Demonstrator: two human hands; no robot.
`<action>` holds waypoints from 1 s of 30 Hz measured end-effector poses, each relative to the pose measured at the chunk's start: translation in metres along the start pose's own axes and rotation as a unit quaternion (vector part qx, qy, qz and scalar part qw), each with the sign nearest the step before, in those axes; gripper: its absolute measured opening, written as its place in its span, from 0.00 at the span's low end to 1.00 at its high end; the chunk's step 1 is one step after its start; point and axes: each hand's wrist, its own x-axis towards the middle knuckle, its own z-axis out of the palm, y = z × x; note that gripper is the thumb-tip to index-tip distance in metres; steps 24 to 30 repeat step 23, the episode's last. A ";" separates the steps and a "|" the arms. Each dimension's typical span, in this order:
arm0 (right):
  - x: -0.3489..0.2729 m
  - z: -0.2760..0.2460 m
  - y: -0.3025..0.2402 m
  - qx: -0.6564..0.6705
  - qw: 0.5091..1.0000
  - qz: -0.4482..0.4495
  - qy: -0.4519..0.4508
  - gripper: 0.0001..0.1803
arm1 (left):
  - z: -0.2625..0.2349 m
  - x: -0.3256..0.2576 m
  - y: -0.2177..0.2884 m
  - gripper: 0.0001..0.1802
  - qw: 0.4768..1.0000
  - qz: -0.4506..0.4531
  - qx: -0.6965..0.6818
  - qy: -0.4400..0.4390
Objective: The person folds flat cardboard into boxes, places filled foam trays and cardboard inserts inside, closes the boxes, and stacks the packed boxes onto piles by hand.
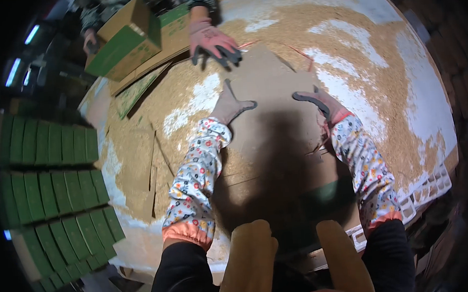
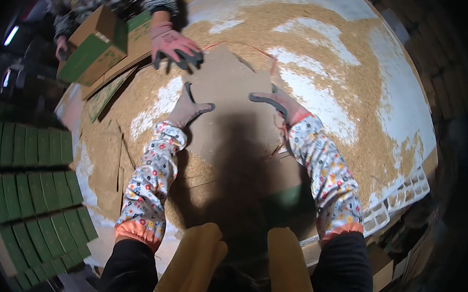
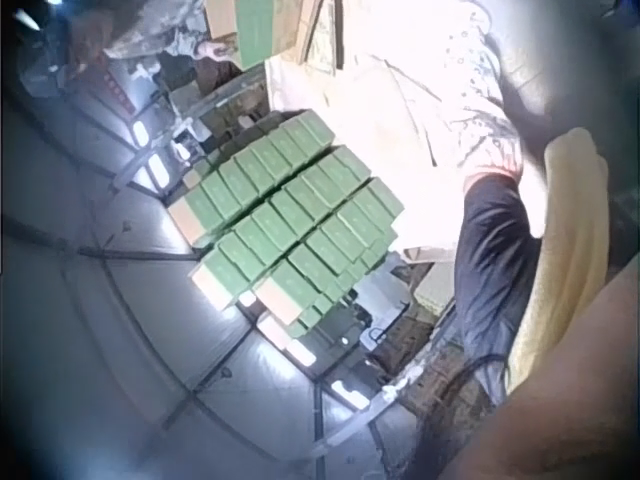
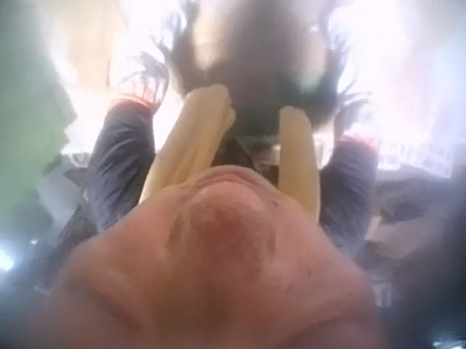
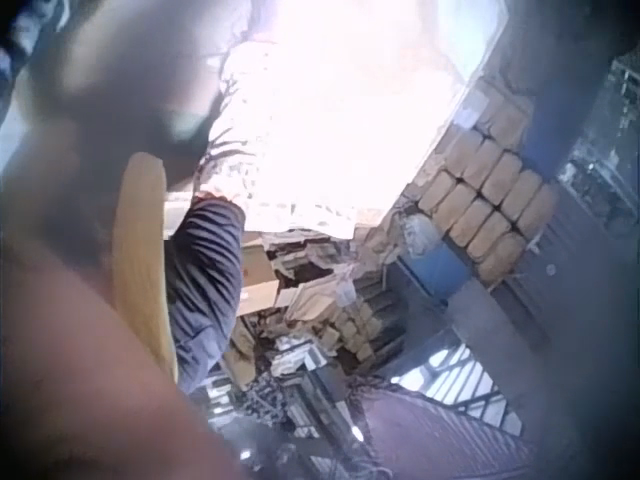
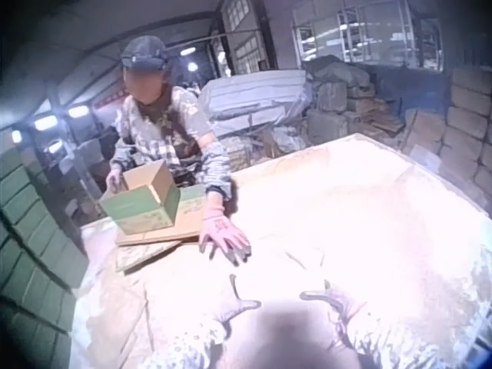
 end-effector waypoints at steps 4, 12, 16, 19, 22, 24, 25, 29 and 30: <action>-0.031 0.017 0.016 0.189 0.978 0.061 -0.069 0.15 | -0.009 -0.058 0.044 0.55 0.994 -0.075 0.070 0.035; -0.033 0.060 0.044 -0.089 0.975 -0.176 -0.101 0.18 | -0.149 -0.265 -0.046 0.42 0.881 -0.184 0.272 0.341; -0.038 0.114 0.017 0.129 0.979 0.137 -0.075 0.19 | -0.242 -0.386 -0.160 0.43 0.746 -0.390 0.223 0.492; -0.036 0.120 0.042 -0.130 0.978 -0.064 -0.153 0.25 | -0.261 -0.444 -0.219 0.44 0.756 -0.384 0.115 0.517; -0.043 0.145 0.057 -0.301 0.899 -0.231 -0.220 0.35 | -0.259 -0.440 -0.235 0.32 0.729 -0.384 -0.396 0.406; -0.043 0.164 0.051 -0.340 0.882 -0.250 -0.211 0.33 | -0.261 -0.429 -0.225 0.30 0.695 -0.370 -0.452 0.420; -0.043 0.164 0.051 -0.340 0.882 -0.250 -0.211 0.33 | -0.261 -0.429 -0.225 0.30 0.695 -0.370 -0.452 0.420; -0.043 0.164 0.051 -0.340 0.882 -0.250 -0.211 0.33 | -0.261 -0.429 -0.225 0.30 0.695 -0.370 -0.452 0.420; -0.043 0.164 0.051 -0.340 0.882 -0.250 -0.211 0.33 | -0.261 -0.429 -0.225 0.30 0.695 -0.370 -0.452 0.420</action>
